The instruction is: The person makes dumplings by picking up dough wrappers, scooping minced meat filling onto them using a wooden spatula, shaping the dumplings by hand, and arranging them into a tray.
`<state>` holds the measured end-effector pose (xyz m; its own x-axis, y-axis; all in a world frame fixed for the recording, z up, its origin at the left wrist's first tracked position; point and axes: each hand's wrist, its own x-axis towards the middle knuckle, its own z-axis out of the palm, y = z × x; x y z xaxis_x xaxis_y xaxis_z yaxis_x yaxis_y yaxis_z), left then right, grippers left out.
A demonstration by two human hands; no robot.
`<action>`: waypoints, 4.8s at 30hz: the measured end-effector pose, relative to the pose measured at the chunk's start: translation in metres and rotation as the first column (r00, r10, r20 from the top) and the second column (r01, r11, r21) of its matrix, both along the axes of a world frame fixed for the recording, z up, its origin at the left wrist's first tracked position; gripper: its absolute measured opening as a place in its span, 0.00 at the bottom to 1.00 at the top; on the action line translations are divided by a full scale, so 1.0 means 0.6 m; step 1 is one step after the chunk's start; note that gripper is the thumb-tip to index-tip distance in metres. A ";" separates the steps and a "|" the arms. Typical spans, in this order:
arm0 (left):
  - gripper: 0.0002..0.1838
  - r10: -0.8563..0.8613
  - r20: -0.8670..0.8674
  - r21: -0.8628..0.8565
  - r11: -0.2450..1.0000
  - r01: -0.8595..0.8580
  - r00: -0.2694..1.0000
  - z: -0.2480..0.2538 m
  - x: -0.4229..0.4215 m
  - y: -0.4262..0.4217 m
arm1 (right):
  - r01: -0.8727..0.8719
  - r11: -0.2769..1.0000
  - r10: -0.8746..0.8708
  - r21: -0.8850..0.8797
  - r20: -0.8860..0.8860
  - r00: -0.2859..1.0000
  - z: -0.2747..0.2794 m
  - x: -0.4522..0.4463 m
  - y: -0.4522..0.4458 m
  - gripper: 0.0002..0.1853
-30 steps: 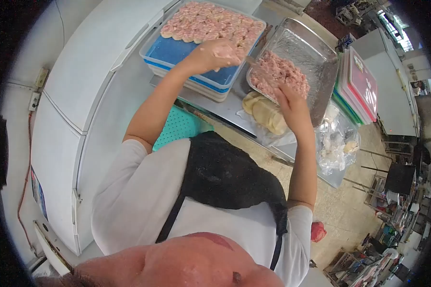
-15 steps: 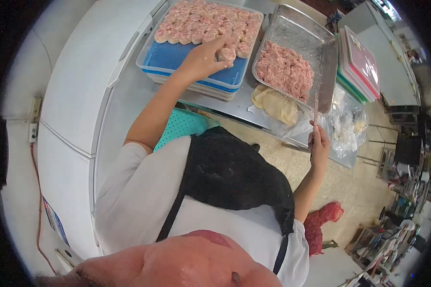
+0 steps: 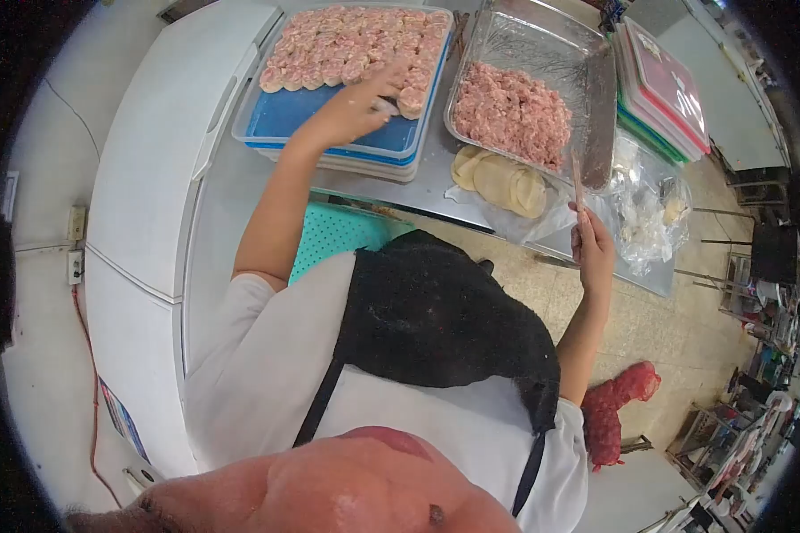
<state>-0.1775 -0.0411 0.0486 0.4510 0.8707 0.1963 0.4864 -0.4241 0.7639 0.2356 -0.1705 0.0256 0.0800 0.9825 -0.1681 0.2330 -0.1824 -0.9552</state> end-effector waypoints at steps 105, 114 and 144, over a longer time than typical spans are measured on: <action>0.09 0.102 0.230 0.130 0.982 -0.134 0.968 0.003 0.276 -0.041 | -0.405 0.914 0.403 0.012 0.078 0.912 -0.004 0.014 0.304 0.22; 0.15 0.105 0.409 -0.006 0.994 -0.113 0.906 -0.018 0.300 0.039 | -0.324 0.946 0.311 -0.027 -0.218 0.925 0.014 0.028 0.294 0.20; 0.36 0.501 0.830 -0.410 0.846 0.341 -0.247 -0.055 0.421 0.090 | -0.624 0.723 0.312 0.295 0.667 0.677 -0.031 0.104 0.317 0.17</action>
<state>0.0750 0.0129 0.0156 0.0078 0.9983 -0.0570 -0.9576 0.0239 0.2873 0.2980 0.0196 0.0071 -0.4937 0.8393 0.2279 0.6444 0.5290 -0.5522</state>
